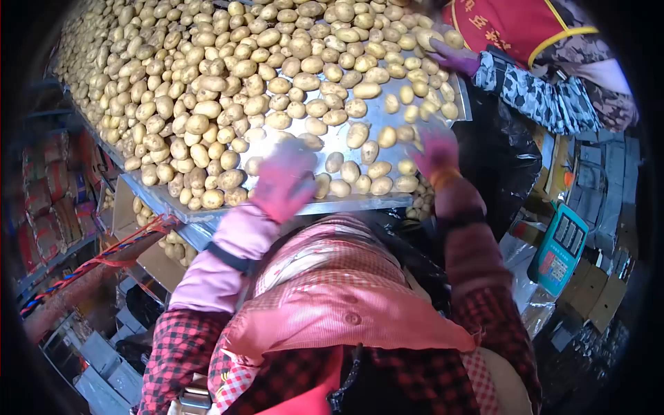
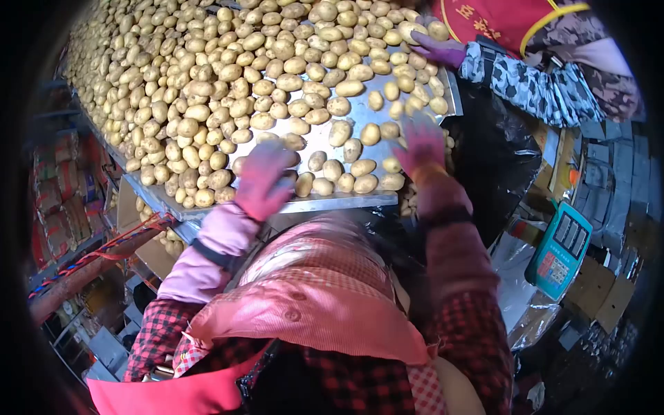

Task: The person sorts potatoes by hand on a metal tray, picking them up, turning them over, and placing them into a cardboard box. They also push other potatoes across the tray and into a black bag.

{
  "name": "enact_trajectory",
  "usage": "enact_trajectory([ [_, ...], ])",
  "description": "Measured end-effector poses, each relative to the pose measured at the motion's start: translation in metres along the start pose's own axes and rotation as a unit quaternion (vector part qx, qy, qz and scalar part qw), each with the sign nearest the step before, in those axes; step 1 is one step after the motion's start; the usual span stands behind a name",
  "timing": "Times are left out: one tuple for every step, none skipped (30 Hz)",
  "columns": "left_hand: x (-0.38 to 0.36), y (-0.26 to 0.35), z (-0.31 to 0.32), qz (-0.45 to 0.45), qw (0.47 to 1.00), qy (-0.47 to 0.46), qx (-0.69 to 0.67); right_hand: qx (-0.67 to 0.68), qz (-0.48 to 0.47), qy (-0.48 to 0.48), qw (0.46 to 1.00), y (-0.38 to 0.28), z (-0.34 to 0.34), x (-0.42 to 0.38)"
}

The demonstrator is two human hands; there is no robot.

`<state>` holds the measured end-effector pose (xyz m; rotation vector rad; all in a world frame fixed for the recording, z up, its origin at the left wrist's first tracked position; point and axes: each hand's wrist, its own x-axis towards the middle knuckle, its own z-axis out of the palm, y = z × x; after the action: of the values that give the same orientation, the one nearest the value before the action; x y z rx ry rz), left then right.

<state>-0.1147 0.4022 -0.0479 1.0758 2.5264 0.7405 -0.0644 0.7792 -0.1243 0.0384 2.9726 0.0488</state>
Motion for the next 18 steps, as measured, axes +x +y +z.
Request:
enact_trajectory([
  [-0.02,-0.02,-0.008,-0.083,0.995,0.036,0.05,0.017,0.013,0.048,0.999,-0.007,-0.001,-0.016],
  [-0.039,-0.039,-0.016,-0.168,0.979,0.064,0.094,0.037,0.029,0.097,0.994,-0.017,0.0,-0.032],
  [-0.053,-0.058,-0.009,-0.199,0.952,0.173,0.154,0.057,0.049,0.148,0.986,-0.028,-0.001,-0.042],
  [-0.054,-0.063,0.002,-0.198,0.947,0.165,0.19,0.099,0.01,0.077,0.992,-0.057,-0.022,-0.04],
  [-0.054,-0.066,0.011,-0.198,0.941,0.158,0.226,0.14,-0.031,0.006,0.99,-0.083,-0.042,-0.033],
  [-0.051,-0.06,0.013,-0.199,0.932,0.15,0.261,0.131,-0.078,0.022,0.988,-0.088,-0.04,-0.028],
  [-0.045,-0.046,0.024,-0.203,0.944,0.101,0.238,0.122,-0.123,0.036,0.984,-0.093,-0.035,-0.025],
  [-0.035,-0.046,0.04,-0.177,0.961,0.101,0.185,0.111,-0.167,0.049,0.978,-0.096,-0.028,-0.022],
  [-0.02,-0.029,0.047,-0.165,0.973,0.08,0.139,0.125,-0.117,0.068,0.983,-0.085,-0.017,-0.014],
  [-0.008,-0.01,0.047,-0.182,0.98,0.076,0.027,0.137,-0.069,0.086,0.985,-0.062,-0.002,-0.006],
  [-0.004,-0.007,0.056,-0.146,0.985,0.086,0.033,0.148,-0.021,0.099,0.984,-0.045,0.005,0.002],
  [0.0,-0.008,0.054,-0.089,0.994,0.061,0.026,0.074,0.029,0.086,0.993,-0.036,0.002,0.012],
  [0.003,-0.009,0.052,-0.03,0.999,0.034,0.019,0.001,0.08,0.073,0.994,-0.029,0.001,0.024],
  [0.001,-0.015,0.055,0.0,0.999,0.044,0.016,0.029,0.023,0.152,0.988,-0.032,-0.008,0.045],
  [0.004,-0.017,0.04,0.013,0.999,0.018,0.041,0.061,-0.033,0.227,0.971,-0.043,-0.02,0.071],
  [0.001,-0.031,0.036,-0.005,0.996,0.065,0.057,0.073,-0.038,0.242,0.967,-0.059,-0.034,0.098],
  [-0.004,-0.048,0.03,-0.021,0.991,0.11,0.076,0.086,-0.041,0.257,0.962,-0.075,-0.038,0.125],
  [-0.011,-0.057,0.015,-0.07,0.979,0.15,0.117,0.094,-0.059,0.204,0.973,-0.087,-0.027,0.152],
])
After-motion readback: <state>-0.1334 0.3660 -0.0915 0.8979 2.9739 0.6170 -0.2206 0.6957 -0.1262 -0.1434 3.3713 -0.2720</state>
